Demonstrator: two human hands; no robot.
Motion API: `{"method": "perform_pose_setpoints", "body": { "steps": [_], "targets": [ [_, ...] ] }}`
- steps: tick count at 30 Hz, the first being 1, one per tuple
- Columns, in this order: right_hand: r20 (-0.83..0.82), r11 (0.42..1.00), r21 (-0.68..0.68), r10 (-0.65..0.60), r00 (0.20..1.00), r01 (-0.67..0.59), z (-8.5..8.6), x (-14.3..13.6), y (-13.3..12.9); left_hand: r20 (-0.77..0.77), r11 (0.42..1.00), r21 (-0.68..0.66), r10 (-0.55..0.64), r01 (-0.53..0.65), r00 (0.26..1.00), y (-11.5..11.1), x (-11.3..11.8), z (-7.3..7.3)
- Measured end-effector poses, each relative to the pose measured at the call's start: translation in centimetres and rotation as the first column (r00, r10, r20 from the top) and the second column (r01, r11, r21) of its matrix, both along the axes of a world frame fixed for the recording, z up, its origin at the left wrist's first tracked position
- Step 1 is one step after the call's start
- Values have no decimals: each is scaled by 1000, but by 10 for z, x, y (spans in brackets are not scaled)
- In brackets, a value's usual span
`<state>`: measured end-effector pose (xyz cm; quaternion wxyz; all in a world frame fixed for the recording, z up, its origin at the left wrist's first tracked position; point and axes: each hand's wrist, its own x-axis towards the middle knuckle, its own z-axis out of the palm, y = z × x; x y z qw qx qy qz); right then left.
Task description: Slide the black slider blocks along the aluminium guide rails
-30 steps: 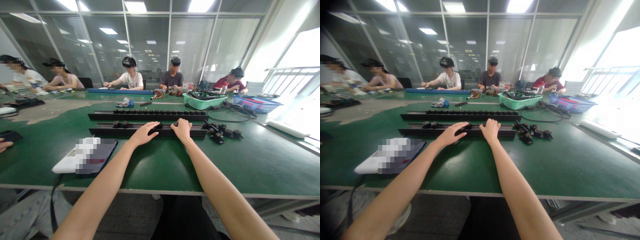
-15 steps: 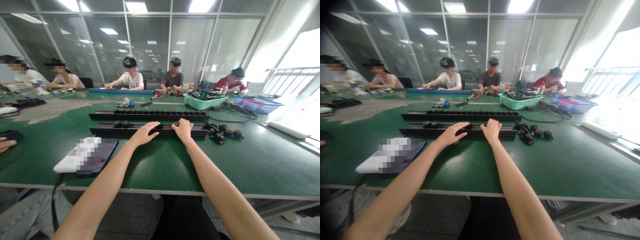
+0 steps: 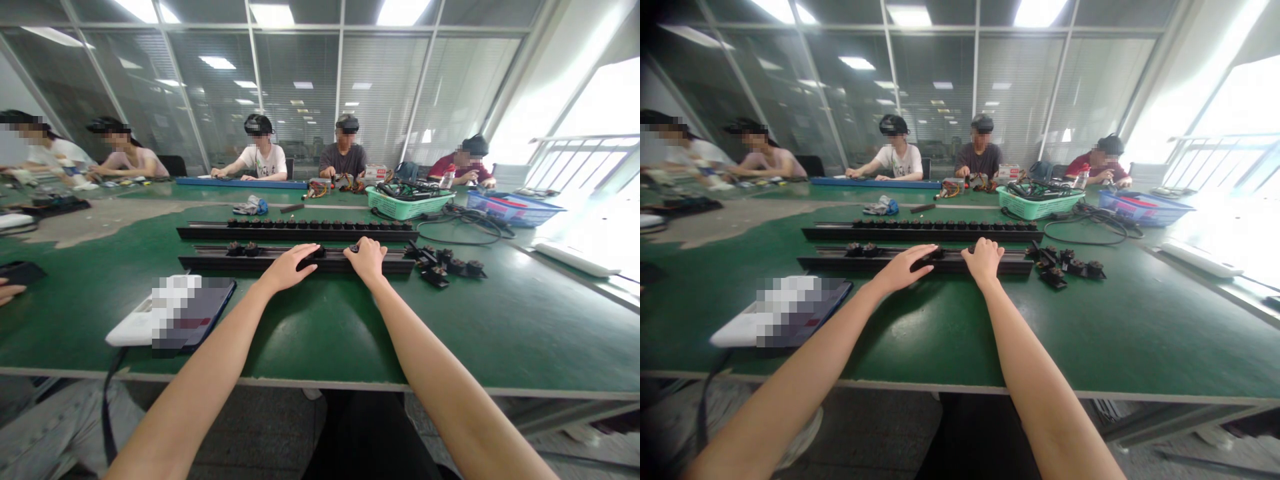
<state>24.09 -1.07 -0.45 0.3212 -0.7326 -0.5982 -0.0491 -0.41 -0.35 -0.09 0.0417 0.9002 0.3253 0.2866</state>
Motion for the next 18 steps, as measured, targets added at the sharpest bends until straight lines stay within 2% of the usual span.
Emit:
{"method": "perform_pose_setpoints", "body": {
  "steps": [18],
  "targets": [
    [-12, 1000, 27, -6, 1000, 7, -1, 2, 0, 7, 1000, 1, -11, 11, 1000, 2, -1, -1]
  ]
}}
